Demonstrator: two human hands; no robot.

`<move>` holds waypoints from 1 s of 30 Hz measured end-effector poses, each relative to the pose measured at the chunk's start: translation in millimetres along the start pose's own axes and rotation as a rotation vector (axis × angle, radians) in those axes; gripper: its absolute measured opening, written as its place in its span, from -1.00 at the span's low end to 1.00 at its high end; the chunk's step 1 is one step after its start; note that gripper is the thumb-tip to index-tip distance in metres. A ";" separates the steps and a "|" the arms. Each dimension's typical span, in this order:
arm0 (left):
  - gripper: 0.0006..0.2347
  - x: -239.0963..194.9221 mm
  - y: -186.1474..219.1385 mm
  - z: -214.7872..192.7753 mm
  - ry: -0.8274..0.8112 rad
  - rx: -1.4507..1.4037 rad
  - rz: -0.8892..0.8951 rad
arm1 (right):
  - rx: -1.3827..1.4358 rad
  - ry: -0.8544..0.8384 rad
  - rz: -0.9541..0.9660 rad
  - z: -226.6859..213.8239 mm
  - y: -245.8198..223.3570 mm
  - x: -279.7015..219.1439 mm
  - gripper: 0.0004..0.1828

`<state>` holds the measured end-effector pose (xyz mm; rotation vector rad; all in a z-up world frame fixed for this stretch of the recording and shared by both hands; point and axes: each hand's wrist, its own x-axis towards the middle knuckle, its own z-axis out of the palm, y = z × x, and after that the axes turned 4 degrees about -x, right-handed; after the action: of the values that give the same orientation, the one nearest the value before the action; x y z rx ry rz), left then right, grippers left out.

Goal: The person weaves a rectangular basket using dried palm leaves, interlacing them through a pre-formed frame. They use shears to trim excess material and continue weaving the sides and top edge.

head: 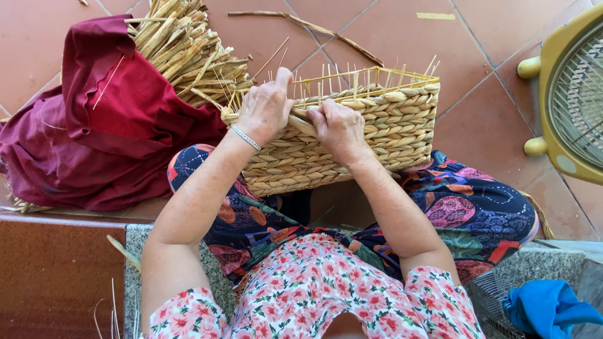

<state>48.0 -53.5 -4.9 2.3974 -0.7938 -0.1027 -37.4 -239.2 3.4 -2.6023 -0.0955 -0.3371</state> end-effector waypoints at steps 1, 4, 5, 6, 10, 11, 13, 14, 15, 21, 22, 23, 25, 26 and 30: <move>-0.72 -0.7 1.7 0.5 -0.018 0.055 -0.021 | -0.004 -0.005 0.008 -3.0 -1.4 0.1 -0.73; -0.81 -6.2 5.9 7.5 -0.055 0.247 0.089 | -0.076 0.125 -0.203 -18.2 -3.8 -2.9 -0.80; -0.82 -5.4 6.5 9.6 -0.032 0.191 0.109 | -0.113 0.196 -0.314 -25.4 -2.4 -3.4 -0.82; -0.82 -5.2 7.6 11.7 -0.009 0.135 0.130 | -0.148 0.161 -0.333 -31.6 -2.9 -6.3 -0.75; -0.90 -6.1 8.5 11.7 0.139 -0.213 0.182 | -0.232 0.030 -0.376 -42.3 -4.9 -12.0 -0.75; -0.87 -8.3 9.0 9.3 0.110 -0.244 0.169 | -0.237 -0.001 -0.377 -41.8 -5.0 -11.6 -0.81; -0.80 -13.0 9.9 0.7 0.053 -0.303 0.143 | -0.075 -0.087 -0.292 -43.1 -3.3 -6.7 -0.84; -0.77 -12.8 9.4 -5.7 0.033 -0.334 0.197 | 0.006 -0.130 -0.251 -44.4 -2.6 -2.5 -0.84; -0.73 -12.7 8.2 -13.0 0.011 -0.365 0.249 | 0.041 -0.134 -0.232 -46.5 -1.5 1.5 -0.84; -0.73 -8.0 21.4 -34.5 -0.293 -0.447 0.075 | 0.091 -0.052 -0.231 -51.2 -5.6 24.9 -0.89; -0.75 -6.3 23.9 -33.9 -0.294 -0.420 0.083 | 0.122 -0.056 -0.222 -49.6 -4.7 29.7 -0.90; -0.77 -6.2 26.7 -30.7 -0.249 -0.347 0.093 | 0.152 -0.064 -0.212 -47.9 -2.9 32.2 -0.91; -0.72 -5.5 30.8 -20.9 -0.154 -0.201 0.115 | 0.222 -0.092 -0.125 -46.6 5.3 36.9 -0.90; -0.78 -5.6 32.6 -14.9 -0.070 -0.207 0.117 | 0.257 -0.106 -0.083 -45.7 9.1 37.8 -0.90; -0.89 -14.9 33.1 3.2 0.166 -0.133 0.215 | 0.092 -0.085 -0.059 -40.1 15.3 28.9 -0.85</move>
<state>17.9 -67.9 9.8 2.1502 -0.9295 0.1252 -16.3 -272.3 37.1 -2.5257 -0.2128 -0.2378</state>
